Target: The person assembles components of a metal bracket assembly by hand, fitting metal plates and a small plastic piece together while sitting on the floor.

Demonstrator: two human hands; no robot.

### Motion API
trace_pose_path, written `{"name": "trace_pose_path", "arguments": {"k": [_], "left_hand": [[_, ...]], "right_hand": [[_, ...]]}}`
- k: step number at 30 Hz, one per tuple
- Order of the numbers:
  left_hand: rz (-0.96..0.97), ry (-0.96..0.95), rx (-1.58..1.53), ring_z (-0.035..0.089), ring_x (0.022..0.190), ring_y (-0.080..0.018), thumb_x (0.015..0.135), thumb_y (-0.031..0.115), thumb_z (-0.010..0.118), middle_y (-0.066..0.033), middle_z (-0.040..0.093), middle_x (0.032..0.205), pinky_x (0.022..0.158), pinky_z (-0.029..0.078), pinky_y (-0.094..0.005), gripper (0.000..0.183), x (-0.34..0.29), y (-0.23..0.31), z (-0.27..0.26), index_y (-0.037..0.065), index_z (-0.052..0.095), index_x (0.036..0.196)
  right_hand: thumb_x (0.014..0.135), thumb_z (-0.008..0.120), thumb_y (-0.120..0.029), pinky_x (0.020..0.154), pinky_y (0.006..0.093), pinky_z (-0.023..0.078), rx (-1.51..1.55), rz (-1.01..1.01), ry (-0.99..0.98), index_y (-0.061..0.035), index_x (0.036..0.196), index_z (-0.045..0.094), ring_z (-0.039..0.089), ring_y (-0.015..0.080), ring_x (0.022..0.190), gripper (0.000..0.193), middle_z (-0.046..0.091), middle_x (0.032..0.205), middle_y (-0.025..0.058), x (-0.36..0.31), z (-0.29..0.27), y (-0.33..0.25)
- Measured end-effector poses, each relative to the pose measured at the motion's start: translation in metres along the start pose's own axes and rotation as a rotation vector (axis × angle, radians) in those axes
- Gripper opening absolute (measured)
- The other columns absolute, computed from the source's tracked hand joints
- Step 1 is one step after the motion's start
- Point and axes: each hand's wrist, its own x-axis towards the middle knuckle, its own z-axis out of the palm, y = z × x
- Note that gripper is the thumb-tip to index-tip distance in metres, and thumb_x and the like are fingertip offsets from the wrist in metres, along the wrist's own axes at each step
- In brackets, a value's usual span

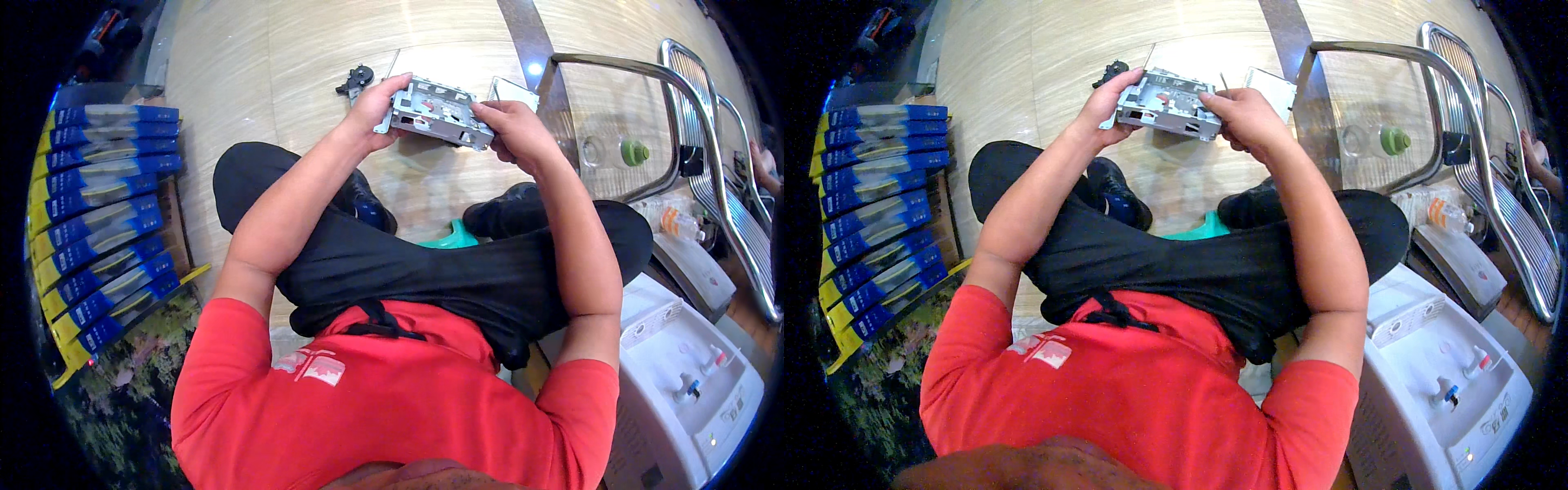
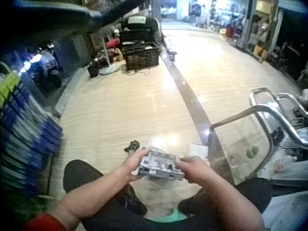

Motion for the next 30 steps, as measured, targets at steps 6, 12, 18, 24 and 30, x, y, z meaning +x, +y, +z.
{"name": "trace_pose_path", "arguments": {"k": [6,12,18,24,30], "left_hand": [[0.002,0.057,-0.013,0.069,0.072,-0.0165,0.097,0.035,0.047,-0.0073,0.070,0.089,0.057,0.057,-0.0275,0.031,-0.006,0.003,0.016,0.008,0.061,0.105],[0.005,0.024,-0.009,0.069,0.077,-0.0174,0.098,0.035,0.047,-0.0080,0.069,0.092,0.063,0.058,-0.0296,0.032,-0.005,0.003,0.008,0.007,0.060,0.107],[0.097,0.048,-0.028,0.068,0.087,-0.0209,0.099,0.032,0.045,-0.0101,0.068,0.097,0.078,0.057,-0.0326,0.032,-0.006,0.001,0.016,0.005,0.059,0.109],[0.155,-0.040,0.006,0.068,0.076,-0.0225,0.100,0.031,0.042,-0.0139,0.067,0.094,0.069,0.059,-0.0343,0.033,-0.003,0.000,0.008,0.003,0.056,0.111],[0.310,0.017,0.062,0.067,0.065,-0.0227,0.100,0.028,0.044,-0.0156,0.066,0.090,0.055,0.059,-0.0332,0.029,-0.013,0.002,0.023,0.002,0.049,0.113]], "right_hand": [[0.091,0.063,-0.037,0.040,0.0238,0.028,0.044,-0.007,-0.012,0.0008,0.098,0.065,0.039,0.0080,0.047,0.039,0.048,0.060,0.0004,-0.001,-0.004,0.000],[0.092,0.062,-0.034,0.039,0.0223,0.025,0.080,-0.004,-0.036,0.0006,0.105,0.064,0.037,0.0057,0.045,0.037,0.050,0.061,-0.0013,-0.002,-0.002,-0.002],[0.094,0.060,-0.031,0.039,0.0212,0.023,0.023,-0.061,-0.015,-0.0006,0.115,0.062,0.036,0.0036,0.045,0.037,0.051,0.063,-0.0035,0.000,0.000,0.002],[0.094,0.061,-0.030,0.040,0.0211,0.024,-0.011,-0.159,0.044,-0.0005,0.123,0.058,0.035,0.0030,0.047,0.042,0.047,0.063,-0.0051,-0.003,0.008,0.002],[0.091,0.064,-0.027,0.063,0.0258,0.046,-0.168,-0.347,0.106,0.0163,0.130,0.044,0.055,0.0096,0.072,0.062,0.064,0.085,0.0087,-0.005,0.006,0.004]]}}
